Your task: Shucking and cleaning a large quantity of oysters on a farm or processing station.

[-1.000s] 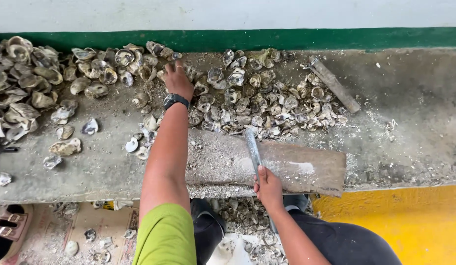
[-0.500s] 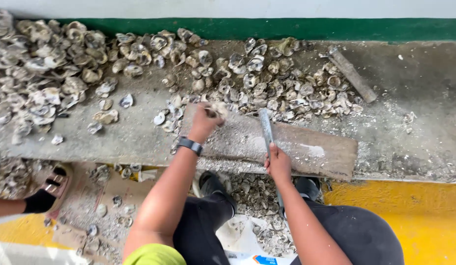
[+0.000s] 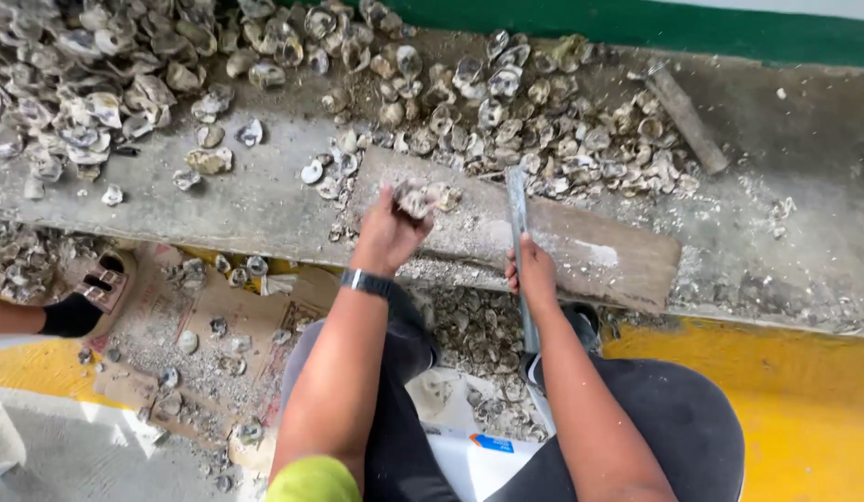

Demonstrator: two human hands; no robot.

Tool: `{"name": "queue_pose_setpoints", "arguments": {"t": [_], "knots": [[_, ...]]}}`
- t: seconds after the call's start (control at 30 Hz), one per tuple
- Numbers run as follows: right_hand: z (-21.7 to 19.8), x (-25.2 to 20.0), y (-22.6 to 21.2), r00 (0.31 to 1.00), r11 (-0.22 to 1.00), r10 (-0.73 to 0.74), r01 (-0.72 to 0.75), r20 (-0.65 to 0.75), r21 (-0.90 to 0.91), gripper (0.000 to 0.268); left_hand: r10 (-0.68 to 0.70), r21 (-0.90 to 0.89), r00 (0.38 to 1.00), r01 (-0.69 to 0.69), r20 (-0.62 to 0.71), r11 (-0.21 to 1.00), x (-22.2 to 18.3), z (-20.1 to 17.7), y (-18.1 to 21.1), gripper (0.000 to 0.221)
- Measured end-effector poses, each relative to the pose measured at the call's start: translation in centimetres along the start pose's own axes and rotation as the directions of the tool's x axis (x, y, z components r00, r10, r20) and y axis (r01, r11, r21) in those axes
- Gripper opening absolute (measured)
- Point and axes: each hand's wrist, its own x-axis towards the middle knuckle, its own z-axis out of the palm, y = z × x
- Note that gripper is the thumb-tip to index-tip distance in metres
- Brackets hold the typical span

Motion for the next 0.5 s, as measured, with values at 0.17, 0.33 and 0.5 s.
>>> {"name": "queue_pose_setpoints", "arguments": {"t": [0.17, 0.33, 0.5], "knots": [[0.6, -1.1, -1.0, 0.994, 0.993, -0.107, 0.106, -0.021, -0.052, 0.050, -0.031, 0.042, 0.977, 0.022, 0.213, 0.999, 2.1, -0.1, 2.6, 0.046], [1.9, -3.3, -3.1, 0.993, 0.986, -0.113, 0.116, 0.033, -0.121, 0.044, 0.196, 0.452, 0.940, -0.310, 0.280, 0.836, 3.6, -1.6, 3.7, 0.062], [3.1, -5.0, -4.1, 0.961, 0.727, -0.153, 0.266, 0.229, -0.633, 0.047, 0.353, 0.586, 0.932, -0.331, 0.082, 0.739, 3.2, -1.6, 4.8, 0.055]]}}
